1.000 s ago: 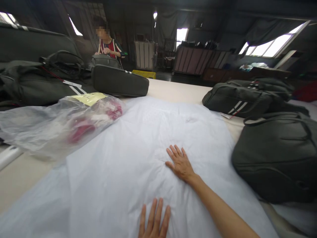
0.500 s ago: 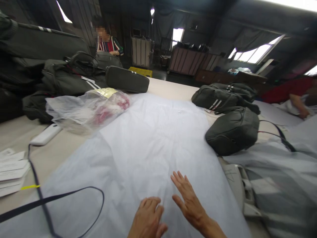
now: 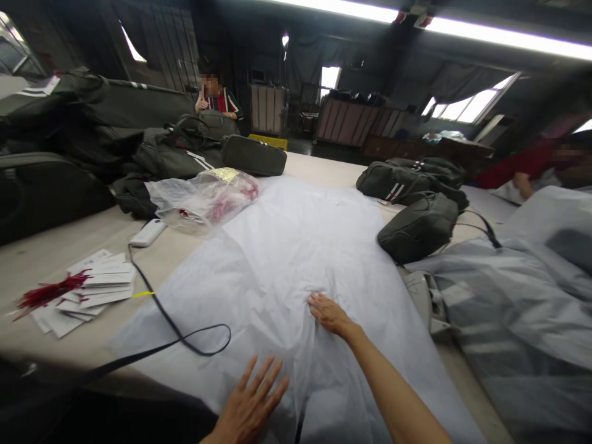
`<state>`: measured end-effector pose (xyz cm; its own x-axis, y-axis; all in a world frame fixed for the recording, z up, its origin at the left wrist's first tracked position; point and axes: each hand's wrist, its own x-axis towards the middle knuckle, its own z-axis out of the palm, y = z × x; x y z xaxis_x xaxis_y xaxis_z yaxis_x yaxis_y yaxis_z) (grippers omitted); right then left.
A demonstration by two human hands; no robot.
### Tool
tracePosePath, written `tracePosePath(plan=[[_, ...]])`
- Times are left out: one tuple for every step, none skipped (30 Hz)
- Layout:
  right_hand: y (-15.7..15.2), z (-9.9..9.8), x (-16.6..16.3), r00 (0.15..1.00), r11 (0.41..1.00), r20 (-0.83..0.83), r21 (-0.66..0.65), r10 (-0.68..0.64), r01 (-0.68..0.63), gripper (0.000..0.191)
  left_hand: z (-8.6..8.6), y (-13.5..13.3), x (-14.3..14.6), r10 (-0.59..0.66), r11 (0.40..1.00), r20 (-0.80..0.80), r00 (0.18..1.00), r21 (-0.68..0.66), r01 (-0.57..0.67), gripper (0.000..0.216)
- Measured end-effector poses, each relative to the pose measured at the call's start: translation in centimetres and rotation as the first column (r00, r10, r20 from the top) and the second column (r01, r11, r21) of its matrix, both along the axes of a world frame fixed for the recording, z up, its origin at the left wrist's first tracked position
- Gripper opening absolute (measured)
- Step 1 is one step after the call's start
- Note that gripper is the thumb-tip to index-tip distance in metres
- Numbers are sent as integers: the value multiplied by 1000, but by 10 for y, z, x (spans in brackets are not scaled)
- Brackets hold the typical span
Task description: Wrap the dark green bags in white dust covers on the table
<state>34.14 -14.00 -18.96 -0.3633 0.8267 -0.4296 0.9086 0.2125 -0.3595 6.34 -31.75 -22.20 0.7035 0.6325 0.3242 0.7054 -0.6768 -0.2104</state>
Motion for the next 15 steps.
tracePosePath(plan=[[0, 1, -2, 1000, 1000, 16, 6, -9, 9, 50, -1, -3, -7, -29, 999, -12, 999, 26, 30, 70], [0, 1, -4, 999, 1000, 33, 14, -19, 18, 49, -2, -6, -13, -70, 997, -25, 997, 42, 71, 70], [0, 2, -7, 998, 999, 50, 21, -28, 27, 49, -3, -9, -19, -101, 994, -37, 994, 44, 103, 69], [0, 3, -9, 997, 999, 68, 27, -37, 35, 49, -4, -12, -24, -125, 991, -42, 991, 40, 126, 69], [-1, 4, -12, 995, 999, 85, 34, -44, 42, 49, -5, -15, -28, -143, 989, -45, 989, 33, 144, 70], [-2, 5, -14, 994, 998, 99, 42, -49, 45, 49, -7, -17, -31, -154, 987, -46, 987, 29, 155, 70], [-3, 5, -16, 993, 998, 110, 49, -51, 46, 50, -9, -20, -33, -160, 986, -43, 986, 31, 161, 71], [-4, 5, -18, 992, 997, 119, 57, -53, 46, 52, -11, -22, -34, -167, 985, -44, 985, 28, 168, 72], [-6, 5, -20, 991, 997, 126, 64, -54, 46, 54, -14, -24, -35, -177, 984, -43, 983, 22, 178, 72], [-8, 4, -21, 990, 996, 131, 72, -57, 48, 56, -16, -24, -35, -192, 981, -37, 981, 9, 192, 72], [-10, 3, -22, 989, 996, 135, 76, -60, 51, 57, -17, -23, -34, -199, 980, -15, 980, -6, 199, 68], [-12, 1, -22, 988, 996, 138, 76, -65, 55, 58, -16, -22, -32, -201, 979, 36, 979, -18, 201, 59], [-13, -1, -22, 988, 995, 140, 73, -71, 61, 59, -12, -18, -30, -189, 980, 107, 976, -38, 194, 46], [-13, -2, -22, 987, 995, 140, 67, -76, 67, 59, -5, -14, -29, -152, 983, 192, 970, -72, 168, 34], [-13, -3, -21, 987, 996, 138, 60, -80, 72, 59, 6, -9, -27, -91, 984, 280, 956, -124, 130, 27]])
